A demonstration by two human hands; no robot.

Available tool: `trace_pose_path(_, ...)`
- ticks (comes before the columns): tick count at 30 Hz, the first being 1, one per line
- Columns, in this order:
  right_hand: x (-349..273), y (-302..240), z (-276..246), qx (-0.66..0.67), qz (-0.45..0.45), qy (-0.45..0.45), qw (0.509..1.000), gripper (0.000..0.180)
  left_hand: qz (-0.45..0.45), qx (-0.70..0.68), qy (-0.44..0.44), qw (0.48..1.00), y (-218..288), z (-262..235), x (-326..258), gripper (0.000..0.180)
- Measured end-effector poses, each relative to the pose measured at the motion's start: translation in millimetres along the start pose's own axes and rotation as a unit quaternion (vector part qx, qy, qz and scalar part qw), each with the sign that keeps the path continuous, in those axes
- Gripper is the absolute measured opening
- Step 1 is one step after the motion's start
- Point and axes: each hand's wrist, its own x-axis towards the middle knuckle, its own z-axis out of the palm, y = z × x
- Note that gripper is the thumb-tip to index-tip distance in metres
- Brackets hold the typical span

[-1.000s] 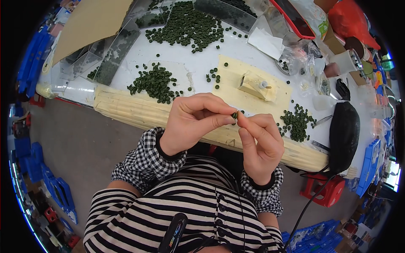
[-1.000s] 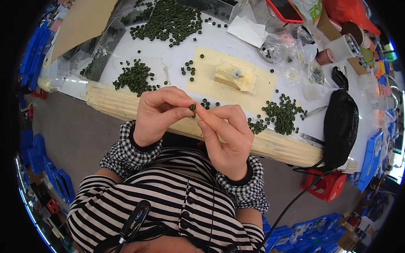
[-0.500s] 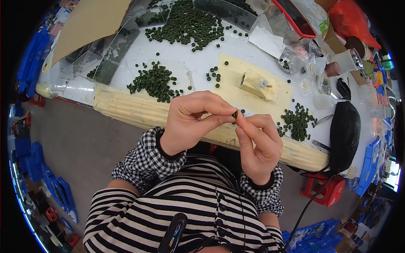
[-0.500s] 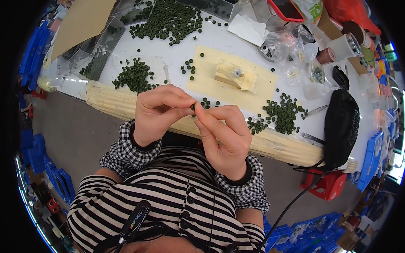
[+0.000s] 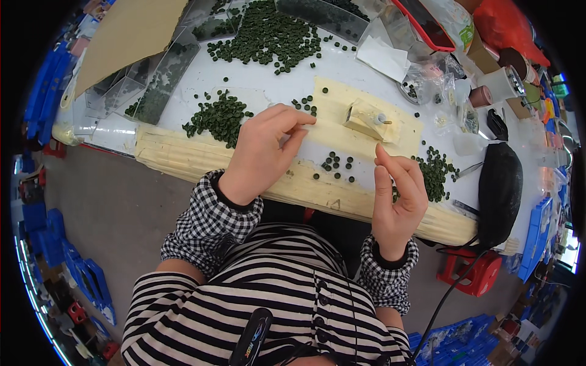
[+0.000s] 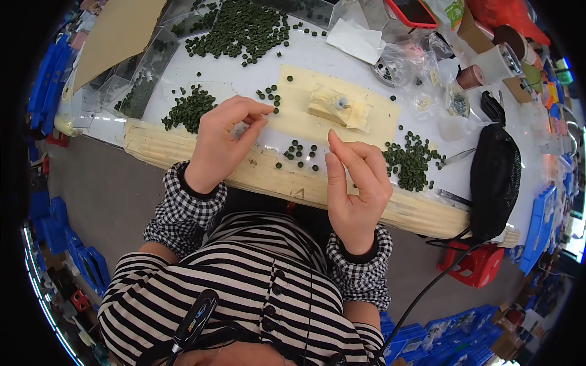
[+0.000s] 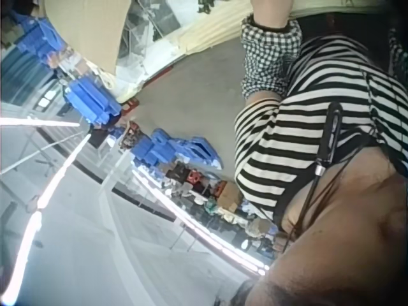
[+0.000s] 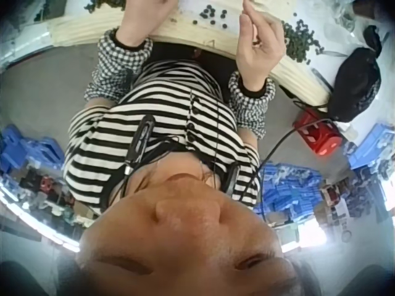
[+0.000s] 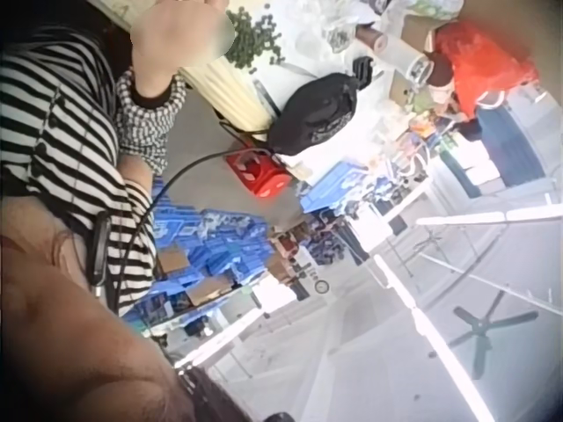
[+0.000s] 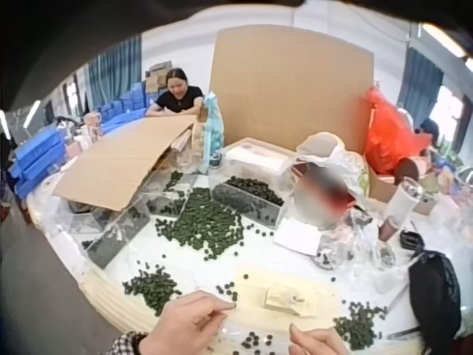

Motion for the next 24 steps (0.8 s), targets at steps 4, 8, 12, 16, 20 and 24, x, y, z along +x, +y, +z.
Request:
trace_pose_path(4,2.5,2.4,-5.4,-0.002,0.015,0.017,1.0,0.024,-0.015,-0.044,-0.128,0.991,9.1,-9.8,-18.0,0.02)
trace_pose_path(8,7.2,2.1,-3.8,-0.004,0.0,0.026,1.0,0.019,0.026,0.013,-0.144,0.989,9.7,-2.3,-28.0,0.017)
trace_pose_path(12,19.2,5.8,-4.1,-0.05,-0.043,0.055,0.996,0.013,0.0,-0.033,-0.138,0.99,11.0,-3.6,-27.0,0.016)
trace_pose_path(16,38.6,13.6,-1.1,-0.118,-0.057,0.057,0.99,0.014,-0.126,-0.28,-0.076,0.949,9.4,-4.9,-24.4,0.015)
trace_pose_path(20,47.4,17.3,4.1,-0.154,-0.075,0.03,0.985,0.014,-0.242,-0.541,-0.11,0.798,6.2,-8.8,-17.5,0.023)
trace_pose_path(24,47.6,15.7,4.8,-0.163,-0.103,0.062,0.979,0.014,-0.244,-0.631,-0.112,0.727,-0.3,-2.7,-22.3,0.026)
